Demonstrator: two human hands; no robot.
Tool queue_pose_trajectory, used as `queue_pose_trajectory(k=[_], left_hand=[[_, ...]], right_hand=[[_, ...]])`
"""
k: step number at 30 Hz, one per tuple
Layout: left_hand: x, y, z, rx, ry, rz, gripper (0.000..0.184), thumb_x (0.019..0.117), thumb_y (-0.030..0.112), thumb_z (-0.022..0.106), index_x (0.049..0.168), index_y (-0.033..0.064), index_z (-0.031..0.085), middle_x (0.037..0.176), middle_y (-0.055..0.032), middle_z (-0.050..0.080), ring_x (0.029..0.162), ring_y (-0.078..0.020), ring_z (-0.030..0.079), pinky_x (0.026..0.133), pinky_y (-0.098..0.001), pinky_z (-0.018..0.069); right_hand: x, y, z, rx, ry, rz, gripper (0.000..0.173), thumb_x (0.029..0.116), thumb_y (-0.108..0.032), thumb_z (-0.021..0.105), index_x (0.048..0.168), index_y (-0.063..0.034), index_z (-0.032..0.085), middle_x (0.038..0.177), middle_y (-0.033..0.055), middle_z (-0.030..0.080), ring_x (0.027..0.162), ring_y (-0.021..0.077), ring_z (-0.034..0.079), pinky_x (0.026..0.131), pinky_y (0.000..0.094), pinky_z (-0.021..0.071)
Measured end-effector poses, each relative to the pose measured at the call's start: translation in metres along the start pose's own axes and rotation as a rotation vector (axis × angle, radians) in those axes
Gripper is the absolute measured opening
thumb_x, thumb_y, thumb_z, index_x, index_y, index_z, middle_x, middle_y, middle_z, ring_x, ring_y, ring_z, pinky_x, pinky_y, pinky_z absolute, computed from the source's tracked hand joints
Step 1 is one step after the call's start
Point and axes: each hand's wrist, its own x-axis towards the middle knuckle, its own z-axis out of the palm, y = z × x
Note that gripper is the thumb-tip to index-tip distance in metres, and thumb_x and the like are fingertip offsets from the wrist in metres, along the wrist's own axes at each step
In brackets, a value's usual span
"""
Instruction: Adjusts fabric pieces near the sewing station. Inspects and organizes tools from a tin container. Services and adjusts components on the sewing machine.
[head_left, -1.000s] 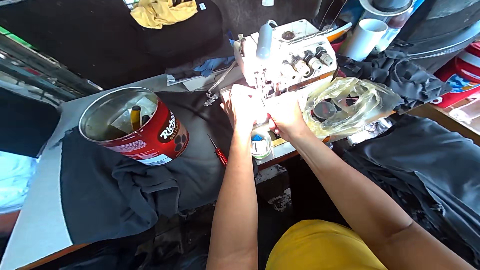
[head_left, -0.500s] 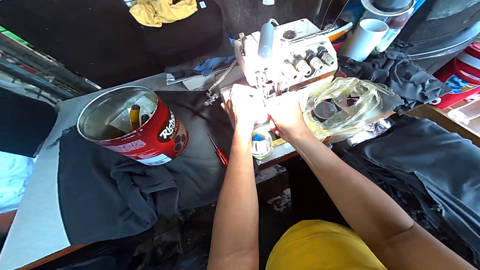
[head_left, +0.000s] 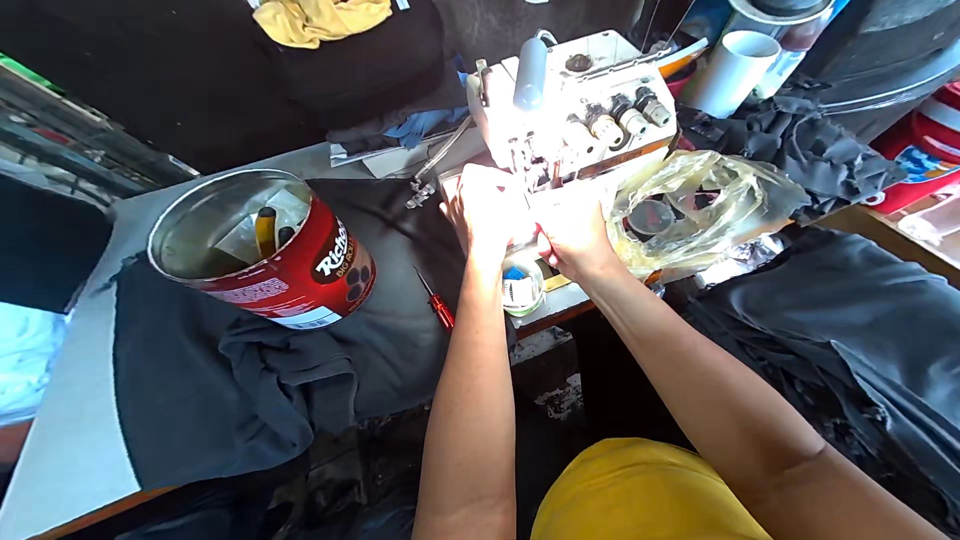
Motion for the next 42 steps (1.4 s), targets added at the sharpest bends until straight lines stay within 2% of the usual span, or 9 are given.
queue_pose_trajectory(k=[3, 6, 8, 14, 25, 34, 37, 39, 42], left_hand=[[0.001, 0.0, 0.0, 0.024, -0.011, -0.001, 0.025, 0.0956, 0.035, 0.067, 0.101, 0.0134, 0.077, 0.114, -0.0083, 0.07, 0.118, -0.0288, 0.059, 0.102, -0.0592, 0.0374], [0.0, 0.001, 0.0, 0.016, -0.003, -0.001, 0.022, 0.095, 0.031, 0.068, 0.102, 0.0116, 0.076, 0.115, -0.0097, 0.07, 0.117, -0.0291, 0.06, 0.103, -0.06, 0.0371], [0.0, 0.001, 0.0, 0.022, 0.008, 0.005, 0.023, 0.0954, 0.032, 0.067, 0.101, 0.0118, 0.076, 0.114, -0.0098, 0.069, 0.117, -0.0292, 0.059, 0.102, -0.0596, 0.0373], [0.001, 0.001, 0.0, 0.012, 0.011, -0.007, 0.021, 0.0939, 0.031, 0.067, 0.1, 0.0125, 0.076, 0.113, -0.0091, 0.07, 0.118, -0.0291, 0.058, 0.1, -0.0585, 0.0373], [0.002, -0.001, 0.002, 0.017, 0.023, -0.008, 0.022, 0.0936, 0.032, 0.069, 0.103, 0.0132, 0.076, 0.113, -0.0099, 0.069, 0.117, -0.0291, 0.059, 0.101, -0.059, 0.0372], [0.004, -0.004, 0.003, -0.014, 0.015, -0.01, 0.023, 0.093, 0.033, 0.07, 0.102, 0.0126, 0.075, 0.113, -0.0092, 0.069, 0.117, -0.0287, 0.06, 0.104, -0.0599, 0.0376], [0.005, -0.003, 0.001, 0.035, -0.023, -0.023, 0.026, 0.0935, 0.036, 0.07, 0.103, 0.0131, 0.076, 0.114, -0.0097, 0.07, 0.117, -0.0291, 0.06, 0.103, -0.0589, 0.0387], [0.005, 0.001, -0.002, 0.079, -0.062, -0.04, 0.026, 0.0945, 0.037, 0.068, 0.101, 0.0137, 0.076, 0.112, -0.0102, 0.071, 0.117, -0.0304, 0.061, 0.102, -0.0597, 0.0389], [0.004, 0.001, -0.002, 0.063, -0.059, -0.03, 0.023, 0.0938, 0.034, 0.068, 0.102, 0.0137, 0.077, 0.111, -0.0098, 0.071, 0.116, -0.0297, 0.06, 0.102, -0.0605, 0.0373]], right_hand=[[0.0, 0.003, -0.001, 0.04, 0.001, -0.039, 0.004, 0.0936, 0.006, 0.062, 0.095, 0.0041, 0.065, 0.052, 0.005, 0.053, 0.033, 0.0071, 0.046, 0.031, 0.0212, 0.0403], [-0.001, 0.005, 0.0, 0.078, 0.009, -0.059, 0.007, 0.0898, 0.01, 0.064, 0.093, 0.0035, 0.064, 0.052, 0.0048, 0.054, 0.033, 0.0067, 0.046, 0.03, 0.0207, 0.0391], [-0.002, 0.008, 0.001, 0.095, 0.025, -0.081, 0.01, 0.0875, 0.012, 0.064, 0.095, 0.0049, 0.063, 0.053, 0.0053, 0.054, 0.034, 0.0062, 0.045, 0.031, 0.0202, 0.0385], [0.0, 0.011, 0.002, 0.076, 0.035, -0.096, 0.013, 0.0869, 0.01, 0.066, 0.099, 0.0043, 0.066, 0.053, 0.0049, 0.053, 0.035, 0.0066, 0.044, 0.032, 0.0207, 0.038], [0.003, 0.017, 0.003, 0.103, 0.036, -0.151, 0.012, 0.0858, 0.011, 0.067, 0.095, 0.0033, 0.065, 0.054, 0.0053, 0.054, 0.035, 0.0072, 0.044, 0.032, 0.0214, 0.0377], [0.004, 0.022, 0.003, 0.101, 0.043, -0.218, 0.016, 0.0847, 0.012, 0.067, 0.098, 0.0045, 0.067, 0.057, 0.0045, 0.056, 0.038, 0.0071, 0.047, 0.034, 0.0217, 0.0412], [0.004, 0.012, 0.001, -0.024, 0.026, -0.129, 0.008, 0.0869, 0.008, 0.067, 0.093, 0.0016, 0.068, 0.056, 0.0053, 0.056, 0.037, 0.008, 0.047, 0.034, 0.0225, 0.0408], [0.003, 0.001, 0.0, -0.114, -0.002, -0.031, 0.006, 0.0895, 0.005, 0.066, 0.094, 0.002, 0.067, 0.058, 0.0058, 0.055, 0.038, 0.0086, 0.047, 0.035, 0.022, 0.0408], [0.001, -0.008, -0.002, -0.146, -0.048, 0.056, 0.005, 0.0927, 0.005, 0.062, 0.095, 0.0019, 0.059, 0.056, 0.0052, 0.053, 0.037, 0.0081, 0.048, 0.035, 0.0209, 0.0414]])
